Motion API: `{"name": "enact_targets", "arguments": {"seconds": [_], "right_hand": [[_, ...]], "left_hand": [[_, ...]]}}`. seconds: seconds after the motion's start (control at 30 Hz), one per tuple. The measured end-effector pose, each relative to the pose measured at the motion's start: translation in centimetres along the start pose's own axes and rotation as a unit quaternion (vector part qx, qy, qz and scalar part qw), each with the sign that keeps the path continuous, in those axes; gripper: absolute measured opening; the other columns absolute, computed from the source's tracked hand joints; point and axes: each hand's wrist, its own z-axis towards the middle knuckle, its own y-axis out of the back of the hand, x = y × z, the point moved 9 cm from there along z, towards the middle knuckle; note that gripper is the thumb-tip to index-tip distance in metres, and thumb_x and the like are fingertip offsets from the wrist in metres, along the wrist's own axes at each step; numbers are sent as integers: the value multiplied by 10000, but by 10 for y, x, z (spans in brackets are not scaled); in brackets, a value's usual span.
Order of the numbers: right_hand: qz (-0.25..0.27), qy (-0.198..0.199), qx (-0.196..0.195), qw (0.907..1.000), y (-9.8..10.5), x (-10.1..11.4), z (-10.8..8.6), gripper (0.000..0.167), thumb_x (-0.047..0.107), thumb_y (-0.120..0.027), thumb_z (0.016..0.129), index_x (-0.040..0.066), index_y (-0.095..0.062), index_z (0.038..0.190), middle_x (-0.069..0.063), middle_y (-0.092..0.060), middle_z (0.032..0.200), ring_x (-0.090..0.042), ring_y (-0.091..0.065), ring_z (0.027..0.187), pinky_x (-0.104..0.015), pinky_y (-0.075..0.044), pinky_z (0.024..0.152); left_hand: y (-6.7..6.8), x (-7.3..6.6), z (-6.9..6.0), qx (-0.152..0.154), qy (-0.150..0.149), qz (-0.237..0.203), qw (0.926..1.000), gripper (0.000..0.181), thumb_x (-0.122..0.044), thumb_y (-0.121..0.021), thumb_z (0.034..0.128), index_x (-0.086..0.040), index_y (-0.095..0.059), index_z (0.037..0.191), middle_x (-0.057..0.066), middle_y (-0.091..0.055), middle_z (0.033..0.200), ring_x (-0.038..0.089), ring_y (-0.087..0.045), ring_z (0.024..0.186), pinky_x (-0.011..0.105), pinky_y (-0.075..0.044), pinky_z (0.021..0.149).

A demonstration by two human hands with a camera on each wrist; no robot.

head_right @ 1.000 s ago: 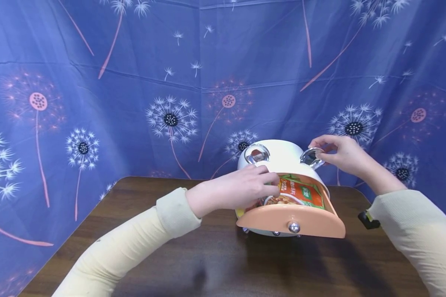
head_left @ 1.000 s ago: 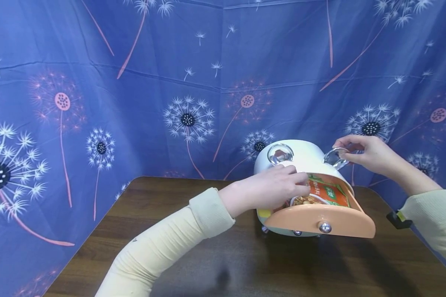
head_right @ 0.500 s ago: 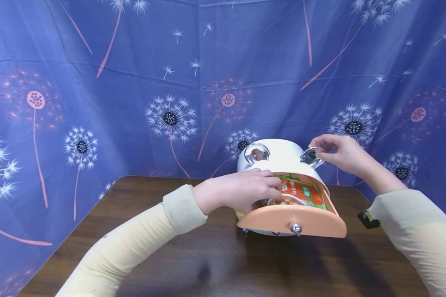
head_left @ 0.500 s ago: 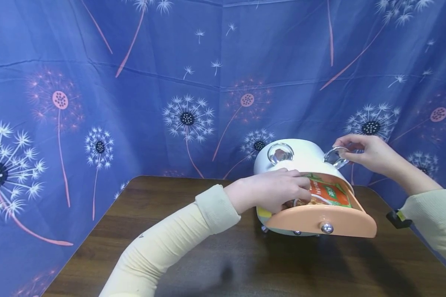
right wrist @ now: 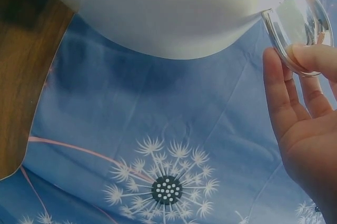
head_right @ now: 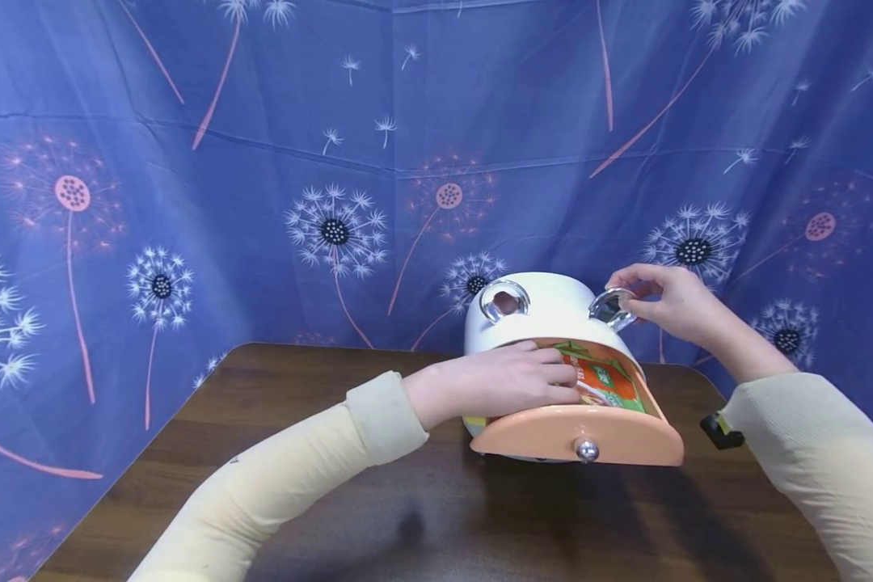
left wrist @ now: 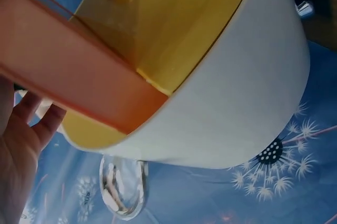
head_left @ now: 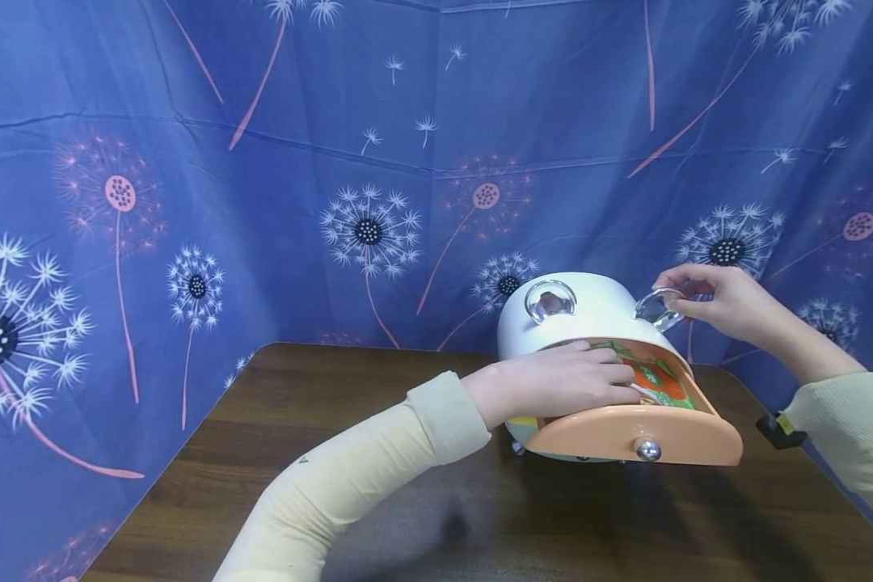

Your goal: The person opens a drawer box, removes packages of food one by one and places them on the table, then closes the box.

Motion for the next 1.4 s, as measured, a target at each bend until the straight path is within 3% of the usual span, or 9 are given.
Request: {"name": "enact_targets", "arguments": {"seconds": [0.2,0.4,0.63,0.73,1.17,1.3,1.4], "right_hand": [[26,20,-33,10000,0,1,0,286,259,-637,894,119,-619,1143,-127,-607,1121,161,-474,800,-219,-472,614],[18,6,-57,10000,1,0,-1,268,239,-640,891,123,-623,1132,-97,-608,1107,163,-479,793,-219,-476,613],[55,31,-93,9999,3,-1,-2,284,274,-644,887,133,-626,1133,279,-520,978,166,-474,805,-218,-468,618],[99,82,-122,9998,3,-1,-2,282,272,-649,884,131,-629,1128,336,-490,953,167,-476,809,-218,-467,615],[121,124,-147,9997,3,-1,-2,273,252,-656,880,135,-631,1126,330,-497,963,178,-478,815,-210,-468,618],[110,73,-113,9998,2,-2,-2,279,255,-656,880,140,-626,1133,224,-548,1000,167,-486,807,-221,-473,614],[84,30,-55,9999,1,-2,-1,288,260,-648,886,139,-619,1146,46,-603,1085,170,-476,809,-304,-497,656]], "left_hand": [[6,5,1,-451,98,48,9989,413,-343,-526,933,-271,-467,1336,-68,-498,1299,107,-440,1175,207,-325,1021],[17,12,-1,-1054,368,4,9938,303,-238,-534,948,-215,-515,1249,-59,-524,1222,110,-486,1092,193,-410,925],[26,12,0,-1478,618,358,9864,225,-167,-452,985,-192,-543,1189,-65,-568,1137,105,-520,968,174,-426,836],[28,15,0,-1548,798,210,9845,223,-163,-457,987,-190,-549,1188,-61,-575,1122,100,-526,966,165,-429,849],[43,18,-6,-1737,1086,20,9788,276,-148,-475,979,-187,-530,1246,-39,-572,1150,93,-538,1017,147,-431,905],[52,16,-10,-1851,1097,-115,9765,282,-148,-485,973,-192,-532,1248,-37,-572,1163,93,-540,1062,152,-437,914],[59,13,-13,-1977,1087,-178,9741,297,-146,-493,968,-197,-536,1257,-42,-570,1142,85,-539,1058,144,-429,911]]}}
